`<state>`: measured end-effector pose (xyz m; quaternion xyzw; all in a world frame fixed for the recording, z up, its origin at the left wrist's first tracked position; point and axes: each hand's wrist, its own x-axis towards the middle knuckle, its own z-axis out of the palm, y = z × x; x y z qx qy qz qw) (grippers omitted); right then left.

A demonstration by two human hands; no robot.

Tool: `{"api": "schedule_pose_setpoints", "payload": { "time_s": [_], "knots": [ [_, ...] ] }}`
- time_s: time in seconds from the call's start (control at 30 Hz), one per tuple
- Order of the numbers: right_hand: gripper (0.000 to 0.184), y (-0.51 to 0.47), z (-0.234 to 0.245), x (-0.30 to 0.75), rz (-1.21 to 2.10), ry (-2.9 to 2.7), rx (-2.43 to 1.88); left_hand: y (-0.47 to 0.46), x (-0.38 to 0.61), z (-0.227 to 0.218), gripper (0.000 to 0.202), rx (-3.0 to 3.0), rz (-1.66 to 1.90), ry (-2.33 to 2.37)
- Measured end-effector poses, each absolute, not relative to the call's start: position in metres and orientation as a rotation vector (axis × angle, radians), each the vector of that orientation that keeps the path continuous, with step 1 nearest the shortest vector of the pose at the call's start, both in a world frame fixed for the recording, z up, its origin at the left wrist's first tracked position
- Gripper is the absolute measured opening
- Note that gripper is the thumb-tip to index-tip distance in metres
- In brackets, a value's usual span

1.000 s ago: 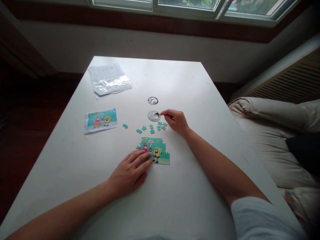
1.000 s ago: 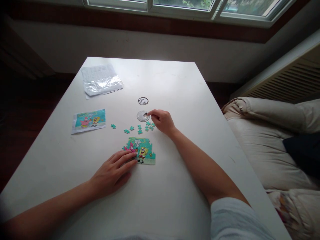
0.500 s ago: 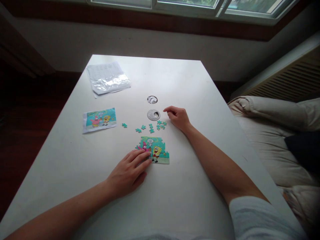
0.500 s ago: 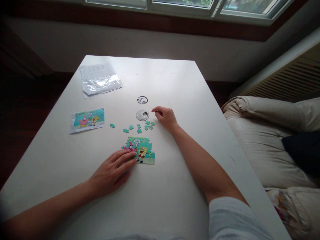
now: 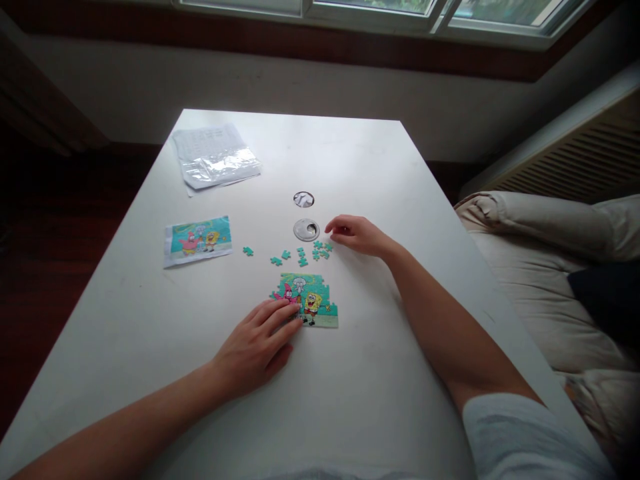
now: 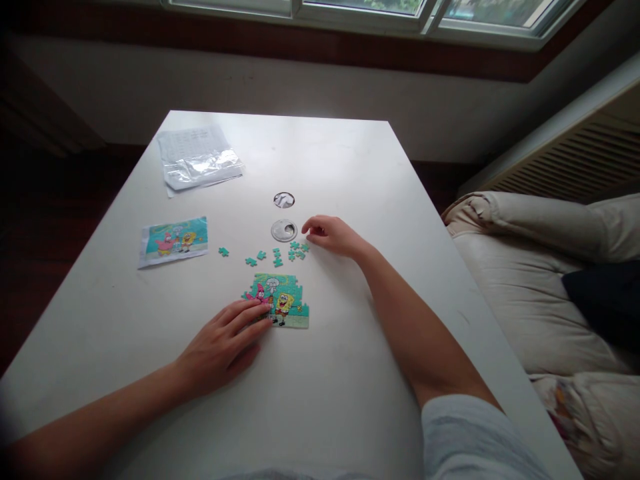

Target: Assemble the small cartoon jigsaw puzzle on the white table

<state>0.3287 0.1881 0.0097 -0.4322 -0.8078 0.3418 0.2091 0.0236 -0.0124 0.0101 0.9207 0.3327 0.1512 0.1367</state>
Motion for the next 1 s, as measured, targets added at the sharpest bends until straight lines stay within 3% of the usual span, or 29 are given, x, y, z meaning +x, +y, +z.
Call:
{"api": "schedule_pose_setpoints", "payload": {
  "time_s": [0.13,0.4,1.0],
  "knots": [
    [0.026,0.182,0.026,0.333,1.145,-2.371,-1.179,-0.013,0.023,0.008,0.041,2.659,0.429,0.967],
    [0.018,0.17,0.027,0.312,0.854,-2.585,-1.128,-0.013,0.022,0.007,0.041,2.647,0.433,0.967],
    [0.018,0.168,0.022,0.309,0.87,-2.625,-1.057,-0.013,0.022,0.008,0.041,2.648,0.427,0.957]
  ]
}}
